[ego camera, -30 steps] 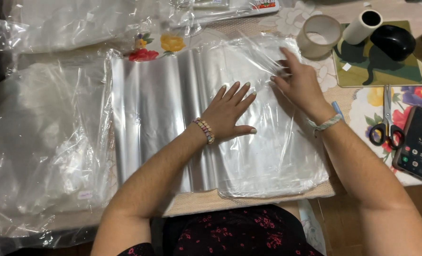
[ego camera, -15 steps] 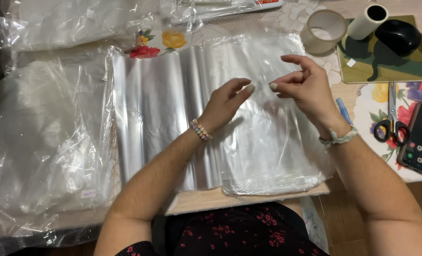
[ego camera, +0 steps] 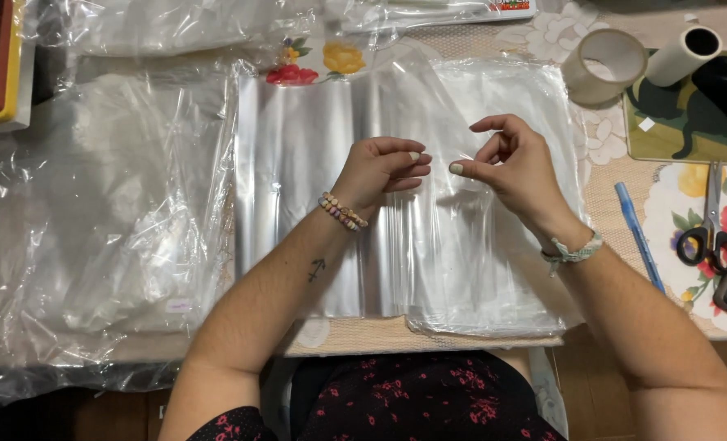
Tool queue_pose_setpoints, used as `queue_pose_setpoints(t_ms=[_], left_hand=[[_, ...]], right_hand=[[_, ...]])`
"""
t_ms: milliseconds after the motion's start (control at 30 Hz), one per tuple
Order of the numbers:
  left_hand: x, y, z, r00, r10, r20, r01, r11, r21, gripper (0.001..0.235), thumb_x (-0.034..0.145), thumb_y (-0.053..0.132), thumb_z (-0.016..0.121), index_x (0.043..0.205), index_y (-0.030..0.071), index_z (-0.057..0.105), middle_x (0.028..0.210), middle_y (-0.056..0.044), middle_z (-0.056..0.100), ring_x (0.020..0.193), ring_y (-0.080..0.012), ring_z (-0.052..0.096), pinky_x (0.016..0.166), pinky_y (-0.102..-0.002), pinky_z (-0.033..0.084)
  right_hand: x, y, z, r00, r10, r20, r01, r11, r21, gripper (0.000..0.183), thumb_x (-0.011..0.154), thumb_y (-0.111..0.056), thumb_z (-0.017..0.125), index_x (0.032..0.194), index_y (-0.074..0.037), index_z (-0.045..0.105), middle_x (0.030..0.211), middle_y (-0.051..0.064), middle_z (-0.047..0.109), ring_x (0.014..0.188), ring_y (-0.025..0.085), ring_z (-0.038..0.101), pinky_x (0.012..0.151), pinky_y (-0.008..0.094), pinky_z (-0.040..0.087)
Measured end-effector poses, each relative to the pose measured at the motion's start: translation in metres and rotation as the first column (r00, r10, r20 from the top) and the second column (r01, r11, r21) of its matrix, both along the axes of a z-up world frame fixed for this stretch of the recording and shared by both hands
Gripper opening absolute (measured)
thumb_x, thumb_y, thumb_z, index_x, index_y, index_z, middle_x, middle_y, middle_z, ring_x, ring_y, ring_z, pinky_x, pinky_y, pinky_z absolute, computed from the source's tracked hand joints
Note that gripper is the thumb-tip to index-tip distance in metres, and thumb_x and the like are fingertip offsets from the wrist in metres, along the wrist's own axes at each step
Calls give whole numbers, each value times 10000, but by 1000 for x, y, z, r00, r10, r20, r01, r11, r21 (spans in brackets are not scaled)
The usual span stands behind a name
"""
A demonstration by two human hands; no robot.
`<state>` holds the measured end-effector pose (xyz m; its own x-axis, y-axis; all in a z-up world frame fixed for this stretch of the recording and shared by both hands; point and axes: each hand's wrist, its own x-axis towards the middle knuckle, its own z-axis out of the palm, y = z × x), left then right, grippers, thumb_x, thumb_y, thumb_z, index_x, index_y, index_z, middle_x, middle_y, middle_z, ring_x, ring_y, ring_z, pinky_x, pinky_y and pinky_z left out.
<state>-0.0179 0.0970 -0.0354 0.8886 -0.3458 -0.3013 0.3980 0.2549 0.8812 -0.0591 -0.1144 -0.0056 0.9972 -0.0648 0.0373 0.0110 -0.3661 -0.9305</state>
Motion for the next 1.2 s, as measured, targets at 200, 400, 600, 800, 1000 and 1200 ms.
queue_pose_setpoints(t_ms=[200, 400, 600, 800, 1000, 1200], left_hand=[[-6, -16, 18, 999, -6, 42, 6, 1000, -1, 417, 884, 345, 750, 1085, -18, 704, 949, -166, 760, 808, -228, 772, 673, -300, 650], [23, -13, -24, 991, 132, 35, -133, 990, 44, 287, 957, 258, 646, 1083, 10, 721, 836, -143, 754, 508, -64, 571, 388, -144, 442], [35, 40, -17, 981, 183, 67, -189, 977, 95, 129, 947, 194, 651, 1026, 99, 689, 969, -105, 786, 799, -156, 767, 615, -220, 620], [38, 143, 48, 977, 207, -42, -158, 850, 503, 135, 1066, 151, 481, 1041, 68, 585, 1066, -89, 756, 886, -191, 744, 740, -260, 635], [62, 181, 31, 963, 269, 4, -212, 746, 631, 135, 1074, 98, 423, 979, 74, 516, 938, -170, 758, 714, -220, 748, 615, -291, 667], [61, 181, 6, 976, 167, 141, -216, 825, 522, 499, 881, 156, 774, 1244, 125, 434, 932, -9, 715, 792, -115, 653, 716, -258, 564]], right_hand=[[-3, 4, -4, 1000, 23, 3, -23, 999, 32, 575, 703, -54, 927, 1185, -8, 616, 698, 93, 652, 669, 100, 582, 600, 190, 502], [-7, -3, -3, 1000, -2, 11, 1, 998, 70, 550, 724, -50, 919, 1184, -22, 617, 706, 78, 634, 677, 86, 583, 600, 183, 508], [-7, -36, -13, 995, -92, -24, 95, 982, 161, 420, 844, -63, 848, 1188, -18, 611, 791, 80, 660, 714, 103, 642, 683, 206, 578], [-7, -74, -27, 972, -157, -175, 199, 945, 259, 183, 952, -102, 712, 1116, -89, 633, 822, -1, 646, 760, 75, 648, 736, 209, 599], [-8, -84, -40, 956, -176, -235, 245, 920, 308, 199, 993, -77, 644, 1186, -68, 596, 938, 87, 672, 897, 185, 737, 726, 214, 604], [-20, -89, -29, 930, -150, -336, 243, 937, 252, 331, 1011, -106, 600, 1320, -95, 482, 1142, 109, 705, 973, 192, 725, 853, 256, 607]])
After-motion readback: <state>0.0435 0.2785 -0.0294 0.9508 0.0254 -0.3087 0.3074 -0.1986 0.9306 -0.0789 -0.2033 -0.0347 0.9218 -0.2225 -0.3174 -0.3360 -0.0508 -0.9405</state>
